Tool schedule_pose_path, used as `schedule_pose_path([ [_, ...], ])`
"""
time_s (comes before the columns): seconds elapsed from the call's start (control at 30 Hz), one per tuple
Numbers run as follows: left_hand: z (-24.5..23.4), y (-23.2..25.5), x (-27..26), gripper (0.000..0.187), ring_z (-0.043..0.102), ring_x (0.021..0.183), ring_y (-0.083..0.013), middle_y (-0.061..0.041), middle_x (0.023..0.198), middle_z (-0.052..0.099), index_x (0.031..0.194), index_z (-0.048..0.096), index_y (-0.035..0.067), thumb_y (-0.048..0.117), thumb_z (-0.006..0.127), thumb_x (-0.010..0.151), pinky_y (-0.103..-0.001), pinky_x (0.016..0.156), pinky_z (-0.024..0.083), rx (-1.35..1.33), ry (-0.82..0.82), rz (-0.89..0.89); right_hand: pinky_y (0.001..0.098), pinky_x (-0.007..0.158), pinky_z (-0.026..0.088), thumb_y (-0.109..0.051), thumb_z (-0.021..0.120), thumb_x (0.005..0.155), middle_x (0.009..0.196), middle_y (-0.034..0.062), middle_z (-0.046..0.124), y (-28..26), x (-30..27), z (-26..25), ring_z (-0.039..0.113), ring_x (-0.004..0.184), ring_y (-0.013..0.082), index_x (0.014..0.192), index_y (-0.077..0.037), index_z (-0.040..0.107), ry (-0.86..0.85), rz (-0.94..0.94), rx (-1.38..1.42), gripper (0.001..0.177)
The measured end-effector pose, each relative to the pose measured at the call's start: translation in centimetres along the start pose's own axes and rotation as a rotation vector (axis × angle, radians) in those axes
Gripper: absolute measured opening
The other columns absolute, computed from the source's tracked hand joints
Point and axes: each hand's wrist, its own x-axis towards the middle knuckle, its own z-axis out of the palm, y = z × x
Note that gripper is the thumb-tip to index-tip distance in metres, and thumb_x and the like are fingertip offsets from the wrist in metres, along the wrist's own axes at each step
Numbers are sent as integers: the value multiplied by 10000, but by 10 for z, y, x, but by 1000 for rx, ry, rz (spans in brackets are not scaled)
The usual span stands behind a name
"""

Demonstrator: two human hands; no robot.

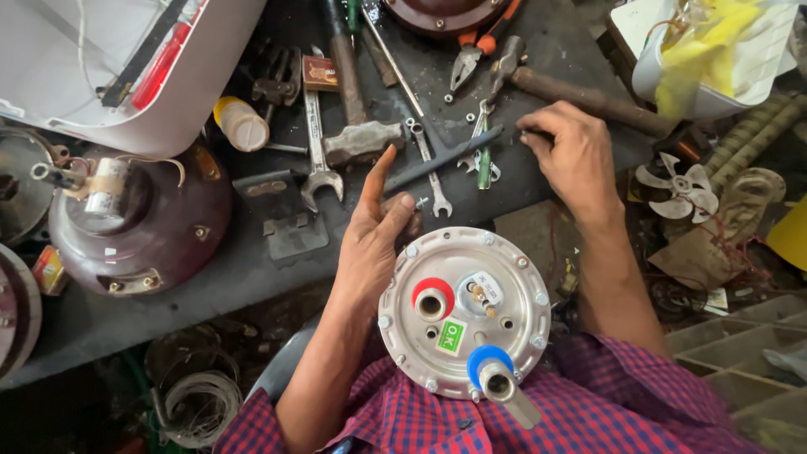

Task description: The person is repairing electrical components, specifically a circular metal part and a brown motor housing. They use a screwdriver to adjust the circular part and a soldering iron to work on the motor housing. The person also uses pliers to strip wires and connects them to the motor housing.

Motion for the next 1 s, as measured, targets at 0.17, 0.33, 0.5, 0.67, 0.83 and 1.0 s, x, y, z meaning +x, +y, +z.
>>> schedule_pose_path([
  [0.17,2,2,0,696,475,742,-69,17,805,540,1660,282,152,70,570,1031,-214,671,420,30,-1,5,348,807,546,-42,806,906,1069,120,744,-23,3,-11,718,948,269,1136,-39,765,-32,-124,134,233],
  [0.33,6,6,0,720,459,728,-64,16,828,558,1667,239,150,70,574,1035,-210,655,403,-29,-22,18,291,786,578,-61,806,874,1022,82,762,-72,10,-10,743,913,175,1096,-40,756,-345,-250,513,229],
  [0.5,6,8,1,761,505,737,-56,9,876,641,1666,215,150,45,554,993,-197,674,429,-81,88,-98,266,722,585,-28,799,843,936,61,770,-90,21,3,733,832,116,1028,-12,763,-546,-64,632,189],
  [0.67,1,2,1,776,481,722,-48,14,820,556,1708,173,145,61,597,1065,-201,650,407,-34,-86,111,255,789,609,-31,792,862,932,56,782,-82,14,11,730,867,104,1012,8,749,-632,165,885,161],
  [0.83,1,4,0,794,519,672,-54,4,760,598,1661,234,118,78,658,991,-205,594,414,5,8,32,268,849,607,-39,794,879,986,65,759,-74,8,19,731,931,115,1059,4,684,-681,197,1086,215],
  [1.0,3,7,-1,752,495,653,-47,15,780,605,1624,350,82,112,709,964,-207,565,390,-63,36,13,271,864,612,-13,788,871,992,56,748,-71,8,25,731,946,108,1073,-12,656,-702,164,1056,241],
])
